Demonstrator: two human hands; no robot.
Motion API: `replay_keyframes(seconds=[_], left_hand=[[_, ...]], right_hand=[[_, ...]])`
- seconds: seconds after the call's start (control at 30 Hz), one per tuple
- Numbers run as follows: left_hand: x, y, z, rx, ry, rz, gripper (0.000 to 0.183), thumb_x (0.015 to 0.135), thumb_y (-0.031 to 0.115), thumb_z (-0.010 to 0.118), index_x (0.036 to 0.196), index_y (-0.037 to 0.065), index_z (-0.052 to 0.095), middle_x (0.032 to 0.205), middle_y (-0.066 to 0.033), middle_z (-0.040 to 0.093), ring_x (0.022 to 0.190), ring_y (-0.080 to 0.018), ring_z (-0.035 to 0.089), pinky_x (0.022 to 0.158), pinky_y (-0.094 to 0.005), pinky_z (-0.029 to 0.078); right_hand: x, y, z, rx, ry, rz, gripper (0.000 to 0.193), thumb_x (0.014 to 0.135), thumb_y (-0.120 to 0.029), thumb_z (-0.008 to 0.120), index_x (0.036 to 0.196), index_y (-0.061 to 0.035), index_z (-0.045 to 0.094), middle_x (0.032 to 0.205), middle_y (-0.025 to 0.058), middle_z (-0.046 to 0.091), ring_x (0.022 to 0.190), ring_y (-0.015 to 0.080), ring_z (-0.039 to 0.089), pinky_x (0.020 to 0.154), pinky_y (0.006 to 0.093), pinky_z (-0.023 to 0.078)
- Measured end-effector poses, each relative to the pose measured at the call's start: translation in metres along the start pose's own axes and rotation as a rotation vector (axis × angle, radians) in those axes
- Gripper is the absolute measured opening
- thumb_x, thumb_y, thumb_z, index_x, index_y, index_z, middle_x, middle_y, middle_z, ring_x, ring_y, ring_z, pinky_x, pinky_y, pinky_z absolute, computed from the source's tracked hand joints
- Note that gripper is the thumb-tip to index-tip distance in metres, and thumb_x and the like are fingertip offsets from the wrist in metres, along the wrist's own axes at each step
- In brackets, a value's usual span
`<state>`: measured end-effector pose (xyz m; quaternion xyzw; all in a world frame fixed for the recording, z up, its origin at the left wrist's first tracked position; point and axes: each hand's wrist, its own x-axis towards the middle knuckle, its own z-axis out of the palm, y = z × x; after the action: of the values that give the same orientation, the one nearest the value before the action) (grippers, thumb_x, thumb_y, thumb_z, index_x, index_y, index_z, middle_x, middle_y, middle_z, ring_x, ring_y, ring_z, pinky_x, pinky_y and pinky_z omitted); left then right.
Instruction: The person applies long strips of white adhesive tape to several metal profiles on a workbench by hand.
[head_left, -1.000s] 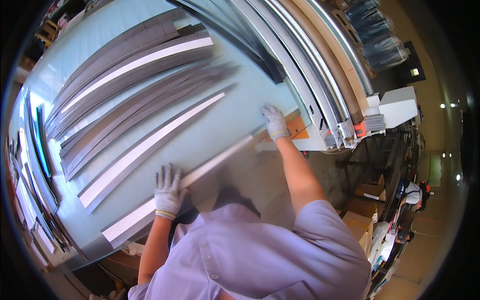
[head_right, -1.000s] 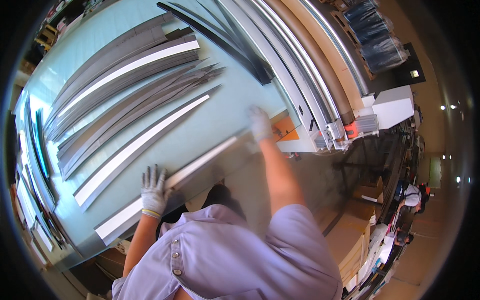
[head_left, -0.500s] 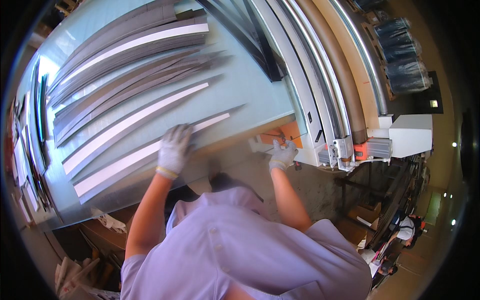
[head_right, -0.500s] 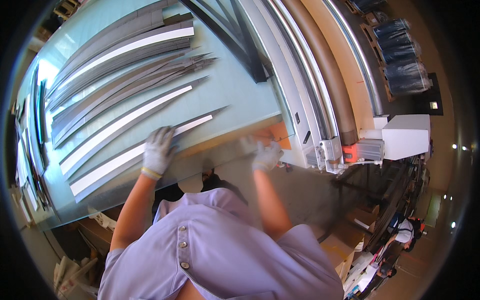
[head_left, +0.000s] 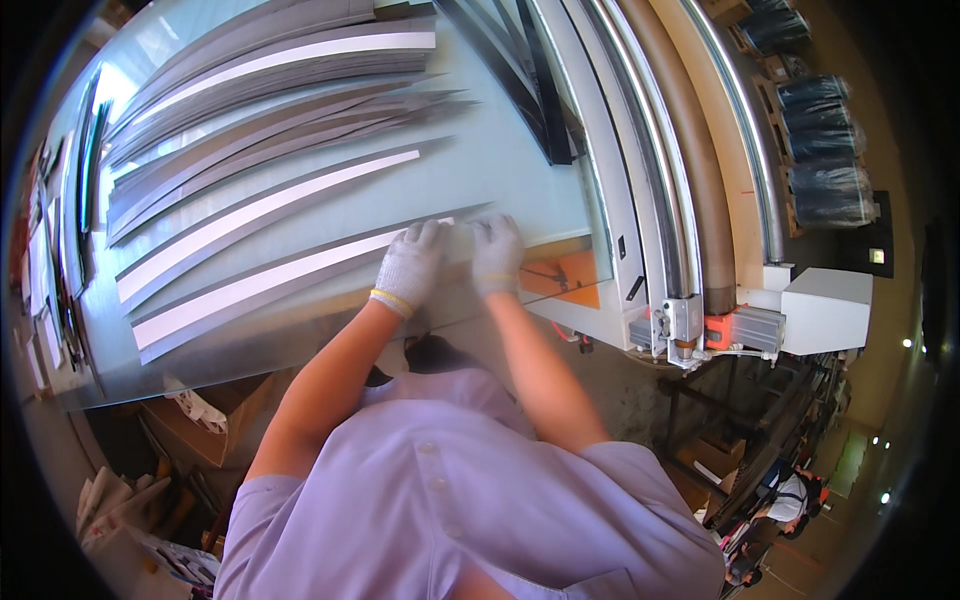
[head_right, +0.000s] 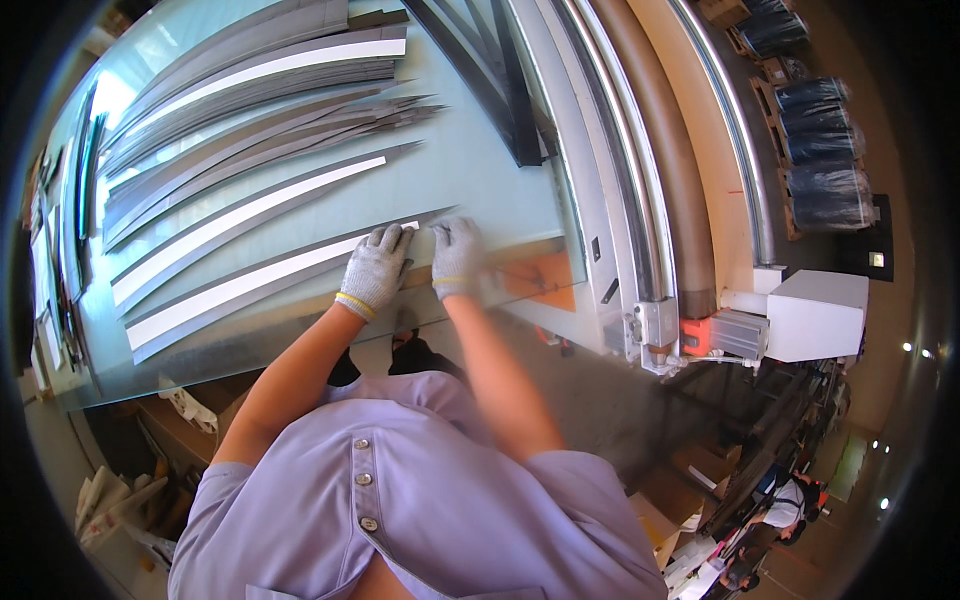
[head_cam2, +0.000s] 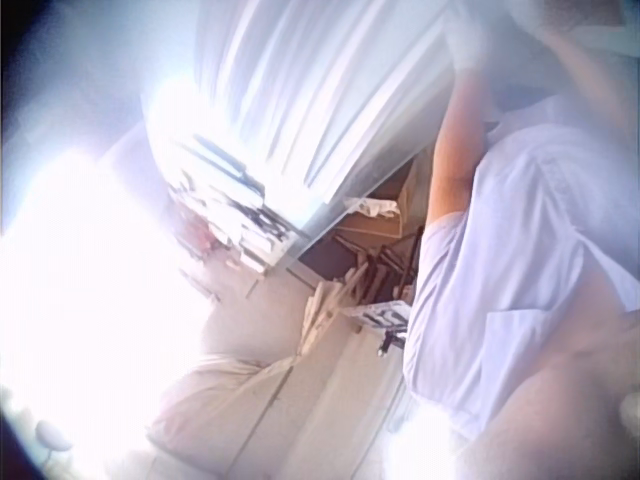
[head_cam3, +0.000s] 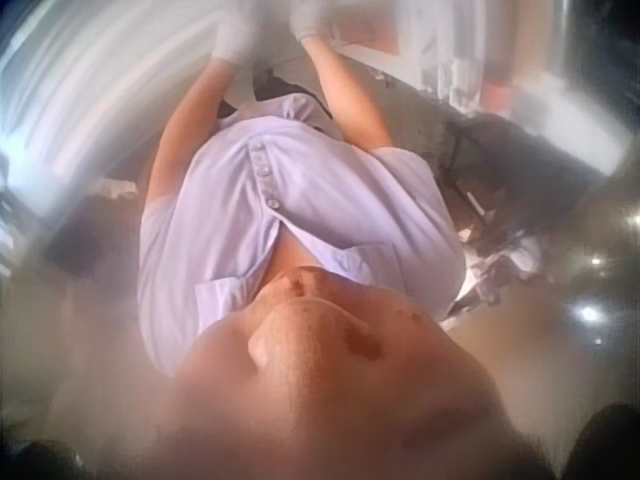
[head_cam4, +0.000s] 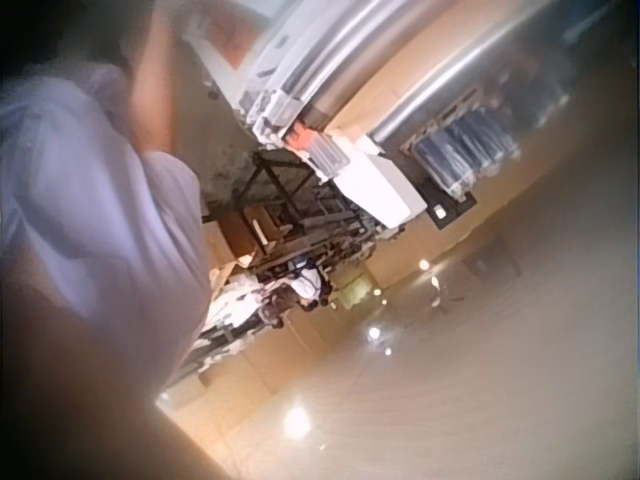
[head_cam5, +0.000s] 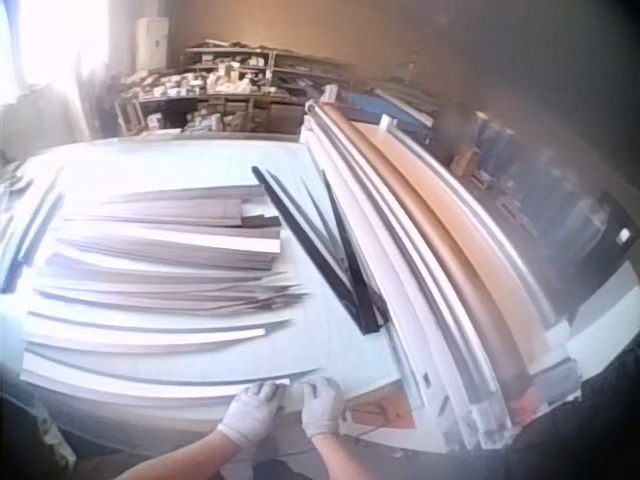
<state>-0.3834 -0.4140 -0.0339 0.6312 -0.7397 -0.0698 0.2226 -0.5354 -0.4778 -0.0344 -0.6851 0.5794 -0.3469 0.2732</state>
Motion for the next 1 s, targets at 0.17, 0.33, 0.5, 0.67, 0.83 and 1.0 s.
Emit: replay_keyframes(seconds=[0.17,0.33,0.5,0.67,0.83,1.0], left_hand=[[0.0,-0.005,0.003,-0.029,-0.173,-0.09,0.055,0.087,0.018,0.069,0.138,0.005,0.055,0.128,-0.0151,0.056,0.117,-0.0348,0.056,0.099,-0.047,0.049],[-0.001,-0.005,0.007,-0.009,-0.141,-0.084,0.055,0.086,0.018,0.069,0.138,0.006,0.056,0.126,-0.0148,0.057,0.116,-0.0346,0.057,0.098,-0.0467,0.049],[0.002,-0.004,0.006,0.033,-0.138,-0.069,0.056,0.085,0.018,0.069,0.138,0.006,0.056,0.125,-0.0144,0.056,0.115,-0.034,0.057,0.097,-0.0463,0.05],[0.005,0.0,0.0,0.004,-0.178,-0.095,0.056,0.084,0.017,0.068,0.138,0.007,0.055,0.125,-0.0136,0.056,0.116,-0.0331,0.057,0.095,-0.0462,0.05],[0.005,0.0,-0.001,-0.02,-0.181,-0.101,0.058,0.083,0.018,0.069,0.138,0.007,0.055,0.126,-0.0132,0.056,0.117,-0.0329,0.056,0.096,-0.0466,0.05],[0.005,-0.001,0.001,-0.014,-0.172,-0.093,0.059,0.082,0.018,0.07,0.138,0.007,0.055,0.127,-0.013,0.055,0.118,-0.0327,0.056,0.097,-0.0465,0.049]], right_hand=[[0.009,0.007,0.022,-0.185,-0.02,-0.114,0.006,0.089,-0.012,0.068,0.093,-0.0083,0.068,0.094,0.0138,0.066,0.093,0.0362,0.06,0.083,0.0476,0.049],[0.01,0.009,0.024,-0.226,-0.037,-0.151,0.005,0.088,-0.012,0.069,0.091,-0.0085,0.068,0.093,0.0138,0.066,0.092,0.0362,0.06,0.083,0.0483,0.048],[0.012,0.006,0.024,-0.227,-0.055,-0.151,0.005,0.087,-0.012,0.068,0.09,-0.0071,0.068,0.091,0.0138,0.066,0.093,0.0365,0.06,0.084,0.048,0.048],[0.008,0.007,0.024,-0.161,-0.045,-0.221,0.004,0.088,-0.011,0.067,0.089,-0.007,0.068,0.092,0.0123,0.066,0.094,0.0359,0.06,0.085,0.047,0.048],[0.004,0.005,0.028,-0.173,0.011,-0.172,0.005,0.088,-0.012,0.066,0.089,-0.0075,0.067,0.093,0.0116,0.066,0.095,0.0354,0.06,0.085,0.0469,0.048],[0.006,0.007,0.029,-0.225,-0.004,-0.17,0.006,0.088,-0.013,0.067,0.09,-0.008,0.066,0.094,0.0114,0.066,0.095,0.0351,0.06,0.086,0.0466,0.049]])
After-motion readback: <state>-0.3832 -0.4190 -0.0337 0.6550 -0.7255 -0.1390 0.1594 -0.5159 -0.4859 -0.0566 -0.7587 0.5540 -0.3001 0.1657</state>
